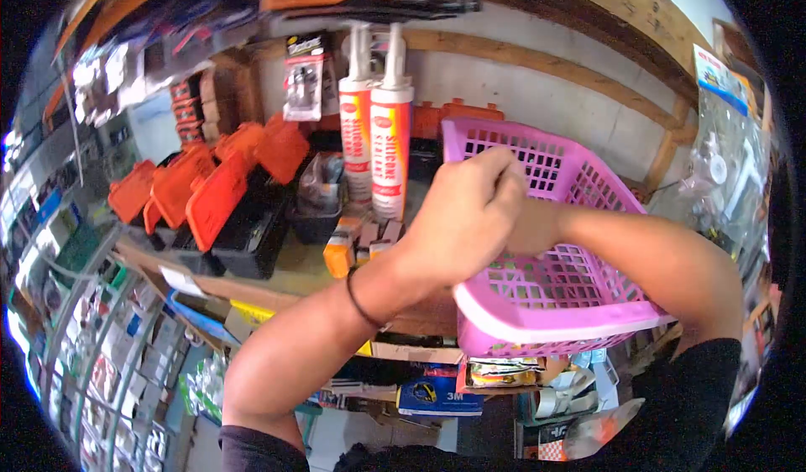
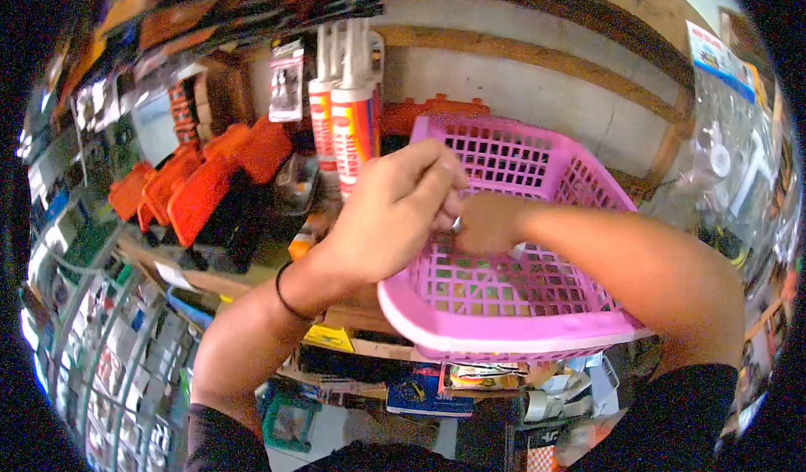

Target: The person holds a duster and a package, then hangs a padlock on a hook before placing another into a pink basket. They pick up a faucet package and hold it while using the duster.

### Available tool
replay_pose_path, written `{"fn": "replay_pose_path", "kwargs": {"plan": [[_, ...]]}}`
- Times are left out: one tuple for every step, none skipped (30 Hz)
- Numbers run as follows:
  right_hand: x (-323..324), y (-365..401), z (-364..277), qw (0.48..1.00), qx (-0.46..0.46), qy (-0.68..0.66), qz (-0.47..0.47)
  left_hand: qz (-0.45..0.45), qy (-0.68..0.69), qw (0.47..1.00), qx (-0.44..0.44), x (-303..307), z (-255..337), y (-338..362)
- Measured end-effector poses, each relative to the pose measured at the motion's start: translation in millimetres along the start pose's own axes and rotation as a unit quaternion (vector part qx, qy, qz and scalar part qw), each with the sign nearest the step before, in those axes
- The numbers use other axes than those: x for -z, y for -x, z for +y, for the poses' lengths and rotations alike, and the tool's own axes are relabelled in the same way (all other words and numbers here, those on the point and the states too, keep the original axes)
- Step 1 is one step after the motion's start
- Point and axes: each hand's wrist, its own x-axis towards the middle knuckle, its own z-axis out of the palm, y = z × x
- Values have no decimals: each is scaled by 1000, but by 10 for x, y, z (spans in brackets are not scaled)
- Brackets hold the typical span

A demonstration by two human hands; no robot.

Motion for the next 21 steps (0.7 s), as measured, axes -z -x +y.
{"fn": "replay_pose_path", "kwargs": {"plan": [[43,1,69,999,-31,-34,-5,-1,-10,1000,-17,12,-16,-12],[82,10,187,995,-63,-71,-10,23,-18,999,-29,0,-27,-14],[241,140,125,996,-83,-29,16,55,-48,995,-62,-4,-20,-44],[250,266,273,986,-5,-110,122,86,-77,990,-83,-17,-27,-37],[356,612,-234,952,-117,-201,198,129,-107,981,-101,-13,-29,-52],[410,675,-116,931,-117,-238,252,170,-135,969,-117,-4,-18,-47],[504,864,3,913,-76,-313,252,229,-124,955,-139,-1,20,-6],[546,1043,-42,896,-74,-317,303,287,-117,936,-168,23,41,38],[575,1231,6,874,-65,-325,356,302,-111,930,-179,44,-8,98],[579,1400,17,846,-56,-331,413,302,-112,931,-170,54,-26,238],[506,1522,-125,847,-61,-334,408,310,-105,929,-173,72,-22,459],[392,1662,-339,827,-21,-330,454,316,-97,926,-183,102,1,687],[254,1791,-523,828,4,-301,473,285,-57,943,-162,122,-14,952],[93,1893,-706,838,30,-261,477,253,-14,957,-138,121,-51,1258],[-87,1990,-901,848,58,-222,478,214,44,972,-91,100,-61,1573],[-289,2072,-1090,860,89,-183,468,171,104,979,-39,47,-83,1882],[-495,2104,-1245,878,113,-149,441,120,214,969,10,-31,-140,2166],[-745,2074,-1438,896,137,-118,404,66,321,943,63,-86,-211,2441],[-1012,1980,-1601,917,157,-92,355,21,401,913,73,-151,-284,2694],[-1325,1819,-1757,935,169,-77,304,-17,480,873,82,-210,-336,2936],[-1655,1622,-1908,946,171,-82,263,-27,516,846,132,-225,-343,3174]]}}
